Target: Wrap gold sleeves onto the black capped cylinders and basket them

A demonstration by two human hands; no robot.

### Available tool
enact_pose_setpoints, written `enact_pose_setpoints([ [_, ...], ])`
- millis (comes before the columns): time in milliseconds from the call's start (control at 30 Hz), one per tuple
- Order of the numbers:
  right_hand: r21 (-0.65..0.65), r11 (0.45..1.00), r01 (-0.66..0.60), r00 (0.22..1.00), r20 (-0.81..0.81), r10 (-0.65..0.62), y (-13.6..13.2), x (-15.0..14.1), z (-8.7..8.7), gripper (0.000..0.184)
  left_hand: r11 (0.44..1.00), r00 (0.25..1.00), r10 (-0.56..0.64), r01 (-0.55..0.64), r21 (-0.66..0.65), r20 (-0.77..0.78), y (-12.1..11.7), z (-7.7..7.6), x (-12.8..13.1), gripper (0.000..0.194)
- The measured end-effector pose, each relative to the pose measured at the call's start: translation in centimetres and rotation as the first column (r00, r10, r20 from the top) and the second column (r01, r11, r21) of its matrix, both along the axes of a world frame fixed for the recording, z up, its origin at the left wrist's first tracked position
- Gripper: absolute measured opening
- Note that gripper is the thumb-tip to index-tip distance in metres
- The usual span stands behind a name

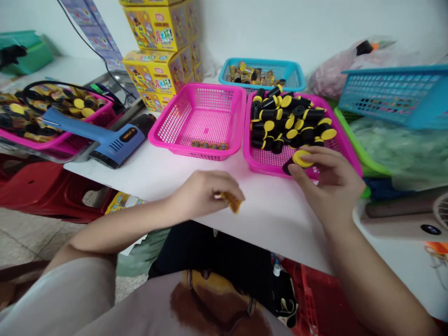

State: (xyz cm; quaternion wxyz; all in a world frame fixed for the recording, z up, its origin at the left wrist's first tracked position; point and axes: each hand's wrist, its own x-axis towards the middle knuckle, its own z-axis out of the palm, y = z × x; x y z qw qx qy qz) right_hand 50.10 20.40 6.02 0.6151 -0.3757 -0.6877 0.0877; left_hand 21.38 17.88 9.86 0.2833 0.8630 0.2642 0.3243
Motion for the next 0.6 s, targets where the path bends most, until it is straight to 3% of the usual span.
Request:
enact_pose_setpoints([
  [67, -0.021, 0.998, -0.063, 0.996, -0.061, 0.061, -0.5, -0.7, -0.1, 0.025, 0.983, 0.993, 0.056, -0.037, -0.180, 0.102, 3.1, -0.1, 1.7, 0.009],
  [133, -0.023, 0.996, -0.085, 0.989, -0.126, 0.082, -0.7, -1.2, -0.3, 0.024, 0.929, 0.985, 0.088, -0.027, -0.368, 0.148, 5.1, -1.1, 3.4, 0.014],
  [267, -0.079, 0.992, -0.098, 0.949, -0.307, 0.069, -1.1, -1.8, -0.9, 0.019, 0.813, 0.980, 0.088, 0.033, -0.582, 0.178, 6.1, -3.9, 5.3, 0.019],
  [367, -0.144, 0.981, -0.128, 0.921, -0.383, 0.064, -1.4, -2.3, -1.1, 0.026, 0.806, 0.989, 0.044, 0.049, -0.590, 0.143, 5.8, -5.3, 5.0, 0.028],
  [600, -0.231, 0.958, -0.172, 0.914, -0.401, 0.068, -2.4, -3.4, -0.9, 0.032, 0.952, 0.994, -0.113, 0.108, -0.287, 0.001, 6.3, -6.5, 4.5, 0.043],
])
